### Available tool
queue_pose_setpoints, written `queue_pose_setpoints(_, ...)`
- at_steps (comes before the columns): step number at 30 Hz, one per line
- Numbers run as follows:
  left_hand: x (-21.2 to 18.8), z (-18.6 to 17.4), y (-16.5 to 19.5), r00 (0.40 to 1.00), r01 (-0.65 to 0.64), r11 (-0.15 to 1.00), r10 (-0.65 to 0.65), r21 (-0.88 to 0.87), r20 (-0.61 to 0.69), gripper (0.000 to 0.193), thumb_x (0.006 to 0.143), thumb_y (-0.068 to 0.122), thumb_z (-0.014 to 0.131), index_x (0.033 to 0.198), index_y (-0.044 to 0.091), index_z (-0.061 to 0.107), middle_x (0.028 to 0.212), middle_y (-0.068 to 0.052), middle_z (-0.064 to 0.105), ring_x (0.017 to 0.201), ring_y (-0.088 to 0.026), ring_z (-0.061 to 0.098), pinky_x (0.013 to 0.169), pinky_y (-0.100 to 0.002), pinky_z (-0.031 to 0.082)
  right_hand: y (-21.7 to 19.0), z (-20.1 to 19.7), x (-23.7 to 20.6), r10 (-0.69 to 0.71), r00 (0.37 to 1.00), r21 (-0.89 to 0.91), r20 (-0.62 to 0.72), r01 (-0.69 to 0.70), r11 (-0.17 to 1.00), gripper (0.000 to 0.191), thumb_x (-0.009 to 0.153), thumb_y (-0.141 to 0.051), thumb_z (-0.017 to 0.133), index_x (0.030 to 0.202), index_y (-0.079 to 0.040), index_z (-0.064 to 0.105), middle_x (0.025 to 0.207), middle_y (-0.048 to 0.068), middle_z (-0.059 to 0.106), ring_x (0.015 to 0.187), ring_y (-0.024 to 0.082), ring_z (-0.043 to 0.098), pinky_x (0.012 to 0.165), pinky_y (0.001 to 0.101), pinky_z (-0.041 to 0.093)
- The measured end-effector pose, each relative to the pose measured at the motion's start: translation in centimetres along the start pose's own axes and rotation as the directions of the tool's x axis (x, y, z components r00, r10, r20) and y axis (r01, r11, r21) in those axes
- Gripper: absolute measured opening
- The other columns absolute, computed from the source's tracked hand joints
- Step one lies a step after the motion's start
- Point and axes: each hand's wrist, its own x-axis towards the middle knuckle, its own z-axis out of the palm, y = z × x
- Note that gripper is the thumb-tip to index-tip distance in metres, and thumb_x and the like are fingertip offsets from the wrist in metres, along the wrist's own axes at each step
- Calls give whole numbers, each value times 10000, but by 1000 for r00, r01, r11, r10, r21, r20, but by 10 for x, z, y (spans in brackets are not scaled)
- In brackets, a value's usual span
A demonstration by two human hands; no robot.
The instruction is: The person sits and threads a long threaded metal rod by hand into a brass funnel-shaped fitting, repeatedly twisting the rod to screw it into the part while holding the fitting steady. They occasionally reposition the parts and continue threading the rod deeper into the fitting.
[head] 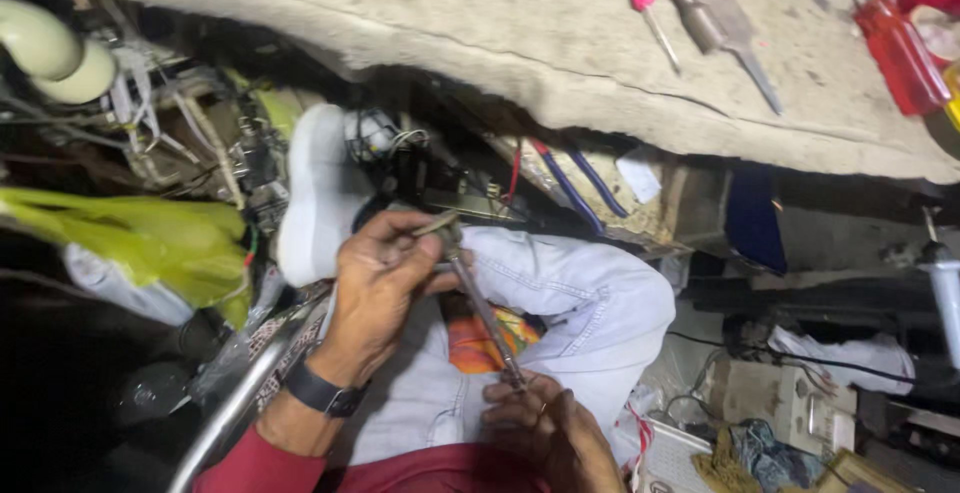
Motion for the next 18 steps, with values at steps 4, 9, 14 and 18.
queue_pose_setpoints(4,-10,-10,10,996,-15,997,21,-72,86,204,977,53,666,1147,-40,601,1068,-175,703,957,-318,757,816,-426,667,20,5,-3,109,980,272,166,-152,950,618,1027,-428,540,1384,75,499,1066,109,619,976,260,610,858,437,527)
queue_pose_setpoints(9,-33,-25,25,990,-39,989,57,-140,130,207,971,70,664,1138,-38,608,1077,-154,707,959,-315,761,846,-454,676,5,30,-17,117,970,129,215,-147,981,564,1031,-356,579,1364,93,507,960,73,554,890,172,532,811,356,502)
queue_pose_setpoints(14,-46,-32,40,978,-70,978,106,-198,181,220,976,79,666,1152,-40,608,1090,-160,711,977,-300,749,869,-476,664,10,60,-22,199,969,184,144,-224,957,661,874,-453,603,1276,70,562,873,76,607,852,221,625,727,427,570)
queue_pose_setpoints(18,-55,-33,53,955,-97,964,160,-249,249,231,982,83,683,1168,-35,616,1143,-172,708,1012,-307,740,886,-480,666,22,63,-27,103,972,87,209,-123,989,554,985,-431,610,1221,70,585,853,174,649,757,271,655,711,387,550)
